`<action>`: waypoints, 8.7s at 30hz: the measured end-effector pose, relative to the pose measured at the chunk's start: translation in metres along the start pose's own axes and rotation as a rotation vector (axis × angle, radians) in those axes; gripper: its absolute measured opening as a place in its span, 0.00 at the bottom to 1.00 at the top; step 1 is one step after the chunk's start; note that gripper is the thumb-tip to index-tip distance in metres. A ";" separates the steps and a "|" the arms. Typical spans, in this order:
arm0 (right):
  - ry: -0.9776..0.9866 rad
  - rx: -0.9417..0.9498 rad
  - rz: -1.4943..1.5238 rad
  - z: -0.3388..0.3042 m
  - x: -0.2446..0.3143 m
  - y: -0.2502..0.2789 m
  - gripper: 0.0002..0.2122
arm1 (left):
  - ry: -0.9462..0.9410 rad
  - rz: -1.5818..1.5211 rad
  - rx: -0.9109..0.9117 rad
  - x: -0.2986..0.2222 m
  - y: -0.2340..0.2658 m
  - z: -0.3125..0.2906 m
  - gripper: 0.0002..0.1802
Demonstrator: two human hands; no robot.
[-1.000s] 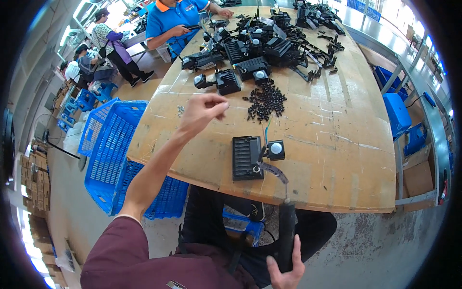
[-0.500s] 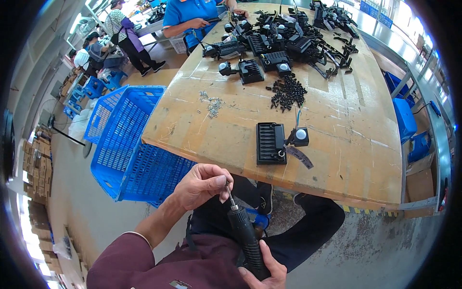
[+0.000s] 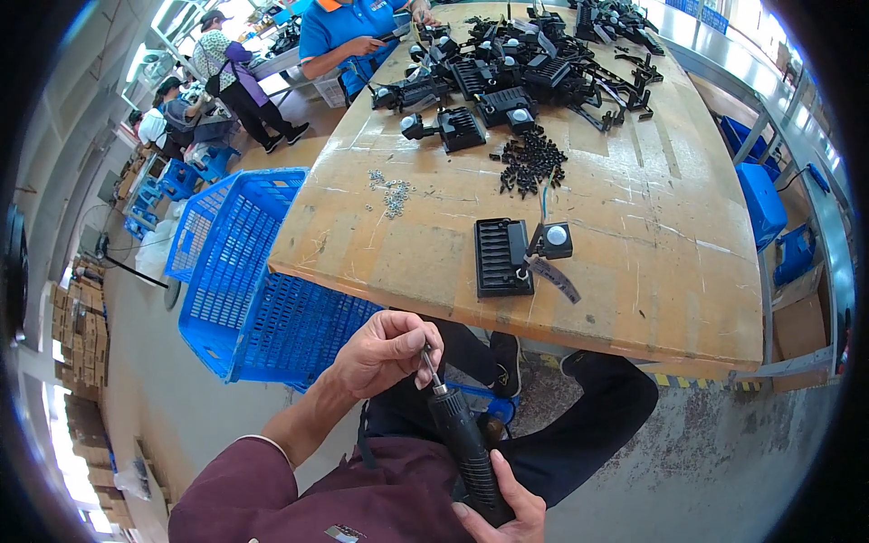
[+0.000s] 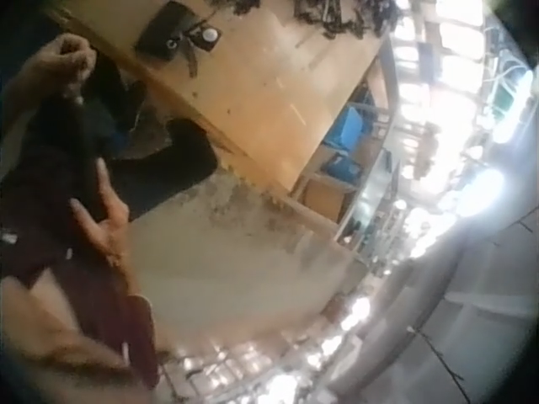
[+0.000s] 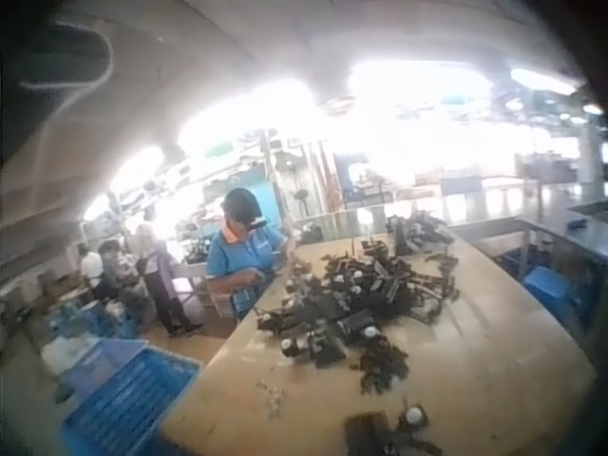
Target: The person assembles electronic components by picking up a housing and a sensor, then using a power screwdriver to fasten them together. They pick up a bracket and screw it onto the housing before placing the completed unit into a blue crate.
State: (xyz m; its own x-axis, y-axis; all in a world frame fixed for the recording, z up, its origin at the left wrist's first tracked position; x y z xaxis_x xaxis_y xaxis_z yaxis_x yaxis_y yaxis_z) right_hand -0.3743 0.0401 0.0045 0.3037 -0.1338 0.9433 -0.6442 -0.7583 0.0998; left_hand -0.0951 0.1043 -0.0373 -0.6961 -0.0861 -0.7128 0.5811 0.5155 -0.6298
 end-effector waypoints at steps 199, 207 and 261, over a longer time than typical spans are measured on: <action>0.493 -0.368 -0.983 0.065 -0.030 0.021 0.44 | -1.263 1.658 0.020 -0.009 -0.053 0.151 0.21; 0.156 -0.315 -0.217 0.067 -0.036 0.012 0.41 | -1.265 1.633 0.048 -0.008 -0.053 0.151 0.22; 0.386 -0.313 -0.581 0.064 -0.048 0.038 0.39 | -0.951 1.678 0.249 -0.013 -0.053 0.131 0.24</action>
State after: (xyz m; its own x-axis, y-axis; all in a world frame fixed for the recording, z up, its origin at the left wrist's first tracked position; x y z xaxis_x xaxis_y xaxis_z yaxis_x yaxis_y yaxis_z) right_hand -0.3685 -0.0231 -0.0574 0.4244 0.5076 0.7498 -0.6423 -0.4149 0.6444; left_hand -0.0620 -0.0333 -0.0351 0.9113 -0.1172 -0.3946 0.4033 0.4459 0.7991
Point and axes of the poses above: each hand's wrist, its own z-axis towards the middle knuckle, its own y-axis out of the back of the hand, x = y × z, the point moved 4 cm from there along z, towards the middle knuckle, and after that the axes turned 11 degrees about -x, right-handed, at the moved point
